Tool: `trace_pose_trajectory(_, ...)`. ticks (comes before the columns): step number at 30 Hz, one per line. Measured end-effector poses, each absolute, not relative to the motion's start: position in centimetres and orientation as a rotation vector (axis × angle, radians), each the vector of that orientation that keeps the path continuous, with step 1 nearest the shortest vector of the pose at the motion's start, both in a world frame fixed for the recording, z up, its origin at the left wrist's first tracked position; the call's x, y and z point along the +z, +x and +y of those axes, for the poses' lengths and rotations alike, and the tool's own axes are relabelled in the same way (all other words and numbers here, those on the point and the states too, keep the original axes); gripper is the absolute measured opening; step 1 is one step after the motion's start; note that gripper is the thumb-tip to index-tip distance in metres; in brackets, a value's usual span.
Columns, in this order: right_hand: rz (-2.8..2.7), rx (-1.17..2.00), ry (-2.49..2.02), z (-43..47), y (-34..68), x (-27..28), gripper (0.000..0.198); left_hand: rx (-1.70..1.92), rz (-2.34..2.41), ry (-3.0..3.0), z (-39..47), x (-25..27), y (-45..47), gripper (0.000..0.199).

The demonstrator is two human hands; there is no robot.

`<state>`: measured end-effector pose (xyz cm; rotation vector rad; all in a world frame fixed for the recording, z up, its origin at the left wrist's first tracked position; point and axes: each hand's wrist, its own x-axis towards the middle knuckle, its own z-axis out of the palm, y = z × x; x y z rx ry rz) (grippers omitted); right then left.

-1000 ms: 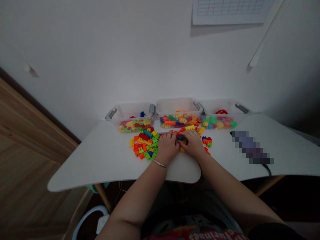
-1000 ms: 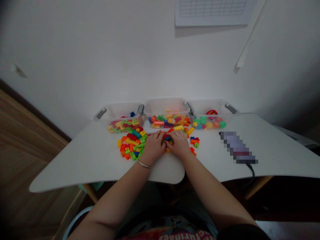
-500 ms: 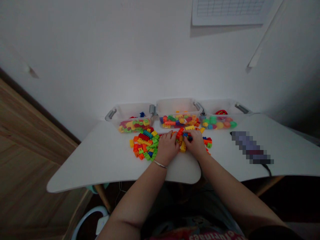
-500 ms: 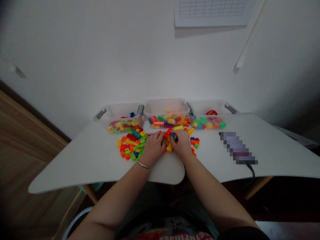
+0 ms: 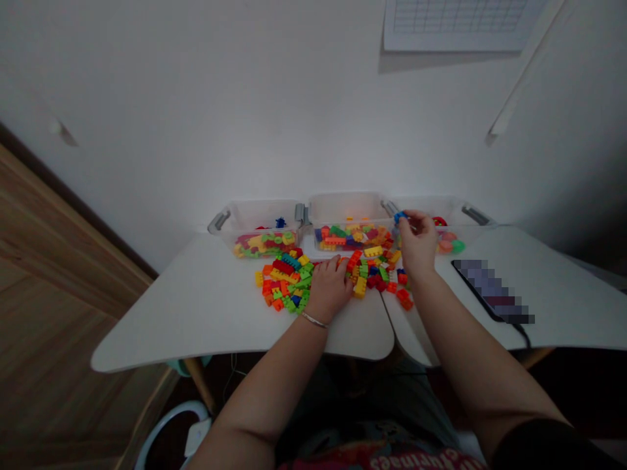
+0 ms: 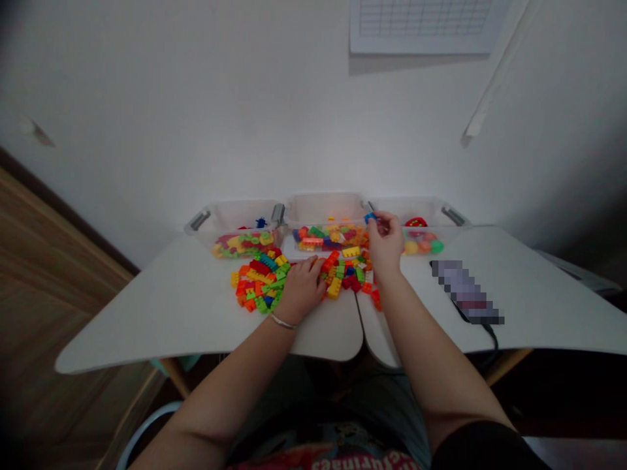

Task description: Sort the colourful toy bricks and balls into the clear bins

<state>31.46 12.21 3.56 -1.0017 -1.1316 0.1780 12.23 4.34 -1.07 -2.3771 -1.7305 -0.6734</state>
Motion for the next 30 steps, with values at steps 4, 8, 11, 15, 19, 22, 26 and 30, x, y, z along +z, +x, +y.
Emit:
trace_pose_trajectory(4,-1.141,0.128,-0.957,15.5,32.2,6.9,0.027,-0.679,-1.734,-2.383,4.3,-1.1,12.2,0.046)
trace_pose_trajectory(8,-1.157,0.228,-0.952,18.8,31.8,8.5,0.026,-0.689,-1.735,-2.378,4.3,-1.1,12.1,0.046)
trace_pose_trajectory(11,-1.217,0.242,-1.056,19.8,31.0,8.7,0.023,-0.686,-1.734,-2.38,4.3,-1.2,12.1,0.046)
trace_pose_trajectory(15,-1.388,0.143,-1.227,19.1,30.1,8.6,0.022,-0.681,-1.719,-2.378,4.4,-1.3,12.1,0.046)
trace_pose_trajectory(19,-1.54,0.034,-1.323,18.4,29.6,7.9,0.029,-0.684,-1.716,-2.372,4.5,-1.4,12.0,0.046)
trace_pose_trajectory(22,-1.598,0.009,-1.365,18.3,29.4,7.2,0.035,-0.684,-1.726,-2.373,4.4,-1.3,12.0,0.046)
trace_pose_trajectory(26,-1.605,0.043,-1.343,18.3,29.3,7.0,0.044,-0.684,-1.727,-2.38,4.4,-1.2,12.0,0.046)
trace_pose_trajectory(30,-1.591,-0.024,-1.236,16.7,29.4,7.0,0.036,-0.71,-1.717,-2.373,4.5,-1.3,12.1,0.045)
